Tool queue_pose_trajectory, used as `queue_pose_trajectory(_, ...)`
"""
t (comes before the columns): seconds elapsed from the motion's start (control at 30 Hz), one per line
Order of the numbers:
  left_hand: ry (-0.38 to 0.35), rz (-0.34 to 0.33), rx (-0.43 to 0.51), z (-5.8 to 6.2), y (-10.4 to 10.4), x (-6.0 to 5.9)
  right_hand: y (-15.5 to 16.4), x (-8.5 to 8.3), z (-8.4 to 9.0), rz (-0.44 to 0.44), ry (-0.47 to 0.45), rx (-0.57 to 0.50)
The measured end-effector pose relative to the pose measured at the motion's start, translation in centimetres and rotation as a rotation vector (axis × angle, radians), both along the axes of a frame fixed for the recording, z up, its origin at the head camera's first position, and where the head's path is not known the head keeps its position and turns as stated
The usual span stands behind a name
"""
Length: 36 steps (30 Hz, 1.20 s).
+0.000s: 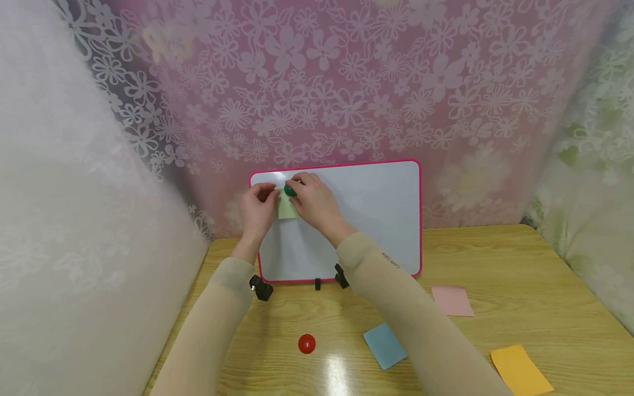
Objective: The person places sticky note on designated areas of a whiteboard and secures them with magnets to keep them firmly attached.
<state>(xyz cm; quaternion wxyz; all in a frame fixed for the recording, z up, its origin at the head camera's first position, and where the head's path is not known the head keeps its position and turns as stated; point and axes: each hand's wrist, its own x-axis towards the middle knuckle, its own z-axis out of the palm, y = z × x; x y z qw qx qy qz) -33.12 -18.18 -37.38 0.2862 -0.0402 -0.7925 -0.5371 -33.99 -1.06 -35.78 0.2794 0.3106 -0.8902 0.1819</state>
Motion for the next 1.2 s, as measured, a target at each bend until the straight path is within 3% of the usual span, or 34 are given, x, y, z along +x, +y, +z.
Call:
queue_pose_trajectory(0.5,0.045,0.028,0.019,-0.5,0.1,0.2,1.2,-0.3,-0.9,0.038,0.066,-0.058)
queue_pose_trajectory(1.2,0.003,0.019,-0.001,-1.6,-0.1,0.9,3.3,0.1,-1.5,0.049,0.034,-0.033)
